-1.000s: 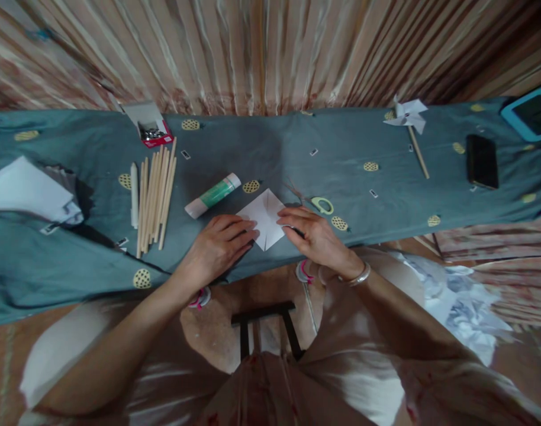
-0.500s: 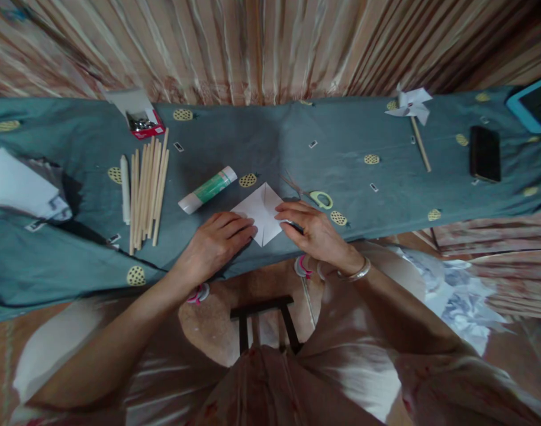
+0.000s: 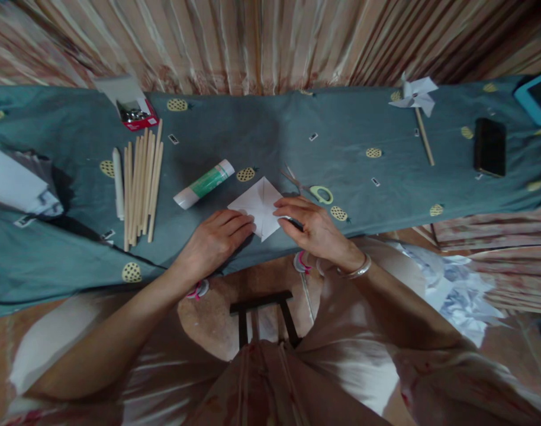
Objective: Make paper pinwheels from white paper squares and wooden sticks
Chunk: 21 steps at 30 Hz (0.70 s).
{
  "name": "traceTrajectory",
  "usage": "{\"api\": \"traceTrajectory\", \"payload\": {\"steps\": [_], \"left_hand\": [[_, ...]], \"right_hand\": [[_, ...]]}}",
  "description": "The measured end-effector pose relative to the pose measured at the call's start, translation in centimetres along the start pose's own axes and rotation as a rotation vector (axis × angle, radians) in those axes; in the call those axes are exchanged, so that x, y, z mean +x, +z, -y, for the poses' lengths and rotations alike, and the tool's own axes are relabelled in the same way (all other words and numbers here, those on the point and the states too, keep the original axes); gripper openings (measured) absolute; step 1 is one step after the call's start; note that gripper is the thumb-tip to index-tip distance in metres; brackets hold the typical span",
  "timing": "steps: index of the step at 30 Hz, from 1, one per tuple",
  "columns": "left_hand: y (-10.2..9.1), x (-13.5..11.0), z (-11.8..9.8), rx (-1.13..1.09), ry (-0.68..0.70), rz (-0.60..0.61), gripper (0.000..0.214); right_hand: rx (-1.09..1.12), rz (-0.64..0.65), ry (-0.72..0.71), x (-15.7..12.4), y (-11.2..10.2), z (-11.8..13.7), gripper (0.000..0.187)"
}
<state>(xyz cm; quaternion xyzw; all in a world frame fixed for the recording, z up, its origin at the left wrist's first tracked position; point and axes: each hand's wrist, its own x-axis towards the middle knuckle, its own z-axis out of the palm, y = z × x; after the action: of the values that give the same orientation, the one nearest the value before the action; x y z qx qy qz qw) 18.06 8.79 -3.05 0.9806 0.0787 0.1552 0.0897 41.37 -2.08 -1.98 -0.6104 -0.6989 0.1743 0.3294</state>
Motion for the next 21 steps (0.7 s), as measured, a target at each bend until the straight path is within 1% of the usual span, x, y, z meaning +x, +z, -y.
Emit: {"api": "traceTrajectory", "payload": {"steps": [4,8,12,16,21], "left_hand": [[0.3,0.3,-0.1,-0.040,-0.032,-0.047,0.021],[0.4,0.7,-0.5,-0.128,-0.069,-0.101,0.018],[0.2,0.9,-1.2,-0.227,-0.094,-0.116,0.017],[0.2,1.0,-1.6,-0.267,-0.133,-0.138,0.016],[0.0,0.8,-1.8,-0.331,-0.228,-0.152,0.017]], "right_hand": [[0.012,-0.012,-0.008,-0.1,0.3,0.6,0.014],[0.052,0.017,0.012,-0.2,0.8,1.2,0.013],[0.097,0.035,0.019,-0.3,1.4,1.4,0.005],[0.148,0.002,0.055,-0.2,2.0,1.3,0.006],[0.201,-0.022,0.098,0.0,2.3,1.3,0.006]]}}
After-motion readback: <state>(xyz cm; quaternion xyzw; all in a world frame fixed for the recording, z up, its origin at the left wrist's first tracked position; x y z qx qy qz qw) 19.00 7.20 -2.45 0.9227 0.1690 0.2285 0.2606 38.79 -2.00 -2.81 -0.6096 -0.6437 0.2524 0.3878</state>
